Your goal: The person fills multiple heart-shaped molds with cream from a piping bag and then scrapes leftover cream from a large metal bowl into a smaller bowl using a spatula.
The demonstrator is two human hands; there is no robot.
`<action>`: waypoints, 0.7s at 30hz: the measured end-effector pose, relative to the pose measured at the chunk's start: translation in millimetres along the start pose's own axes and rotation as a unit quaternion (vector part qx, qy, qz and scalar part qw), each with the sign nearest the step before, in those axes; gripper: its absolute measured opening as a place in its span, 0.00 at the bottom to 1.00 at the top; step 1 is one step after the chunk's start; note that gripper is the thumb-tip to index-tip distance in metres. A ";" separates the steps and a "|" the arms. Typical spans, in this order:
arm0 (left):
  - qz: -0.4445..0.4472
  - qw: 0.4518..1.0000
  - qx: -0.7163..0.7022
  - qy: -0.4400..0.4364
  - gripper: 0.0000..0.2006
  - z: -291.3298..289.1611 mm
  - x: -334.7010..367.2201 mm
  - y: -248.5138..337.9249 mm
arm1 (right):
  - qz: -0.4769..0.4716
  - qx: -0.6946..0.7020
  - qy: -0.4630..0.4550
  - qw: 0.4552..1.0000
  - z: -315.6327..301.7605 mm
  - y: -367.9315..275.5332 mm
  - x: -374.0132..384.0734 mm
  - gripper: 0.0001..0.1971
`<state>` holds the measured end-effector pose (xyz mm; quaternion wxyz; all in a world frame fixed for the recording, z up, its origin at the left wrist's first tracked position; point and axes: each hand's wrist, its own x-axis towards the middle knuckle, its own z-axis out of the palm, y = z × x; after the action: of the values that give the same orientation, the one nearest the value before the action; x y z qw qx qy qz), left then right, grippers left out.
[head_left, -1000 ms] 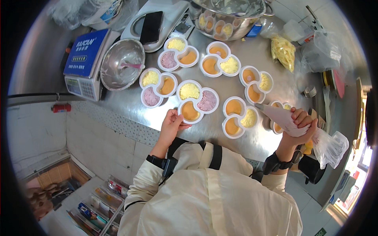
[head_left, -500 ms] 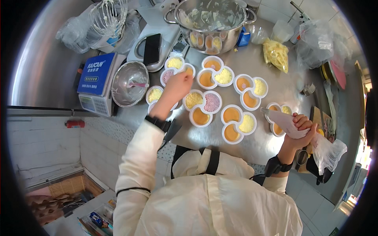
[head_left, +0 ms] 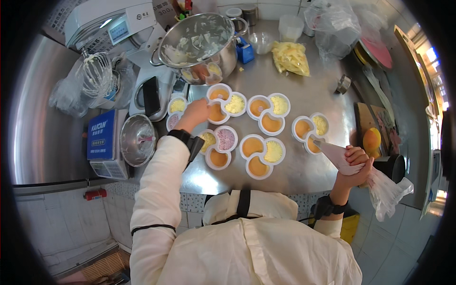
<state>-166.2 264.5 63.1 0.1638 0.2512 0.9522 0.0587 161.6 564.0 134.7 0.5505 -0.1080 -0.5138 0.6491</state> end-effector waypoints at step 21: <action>-0.137 0.793 -0.592 -0.042 0.07 79.1 -311.5 -21.4 | 0.054 0.157 -0.157 0.974 -67.9 8.6 119.7 0.23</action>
<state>106.5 93.3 72.7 0.3267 -0.0260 0.7479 0.5772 160.0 701.2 148.4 0.4368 0.0552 -0.4792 0.7593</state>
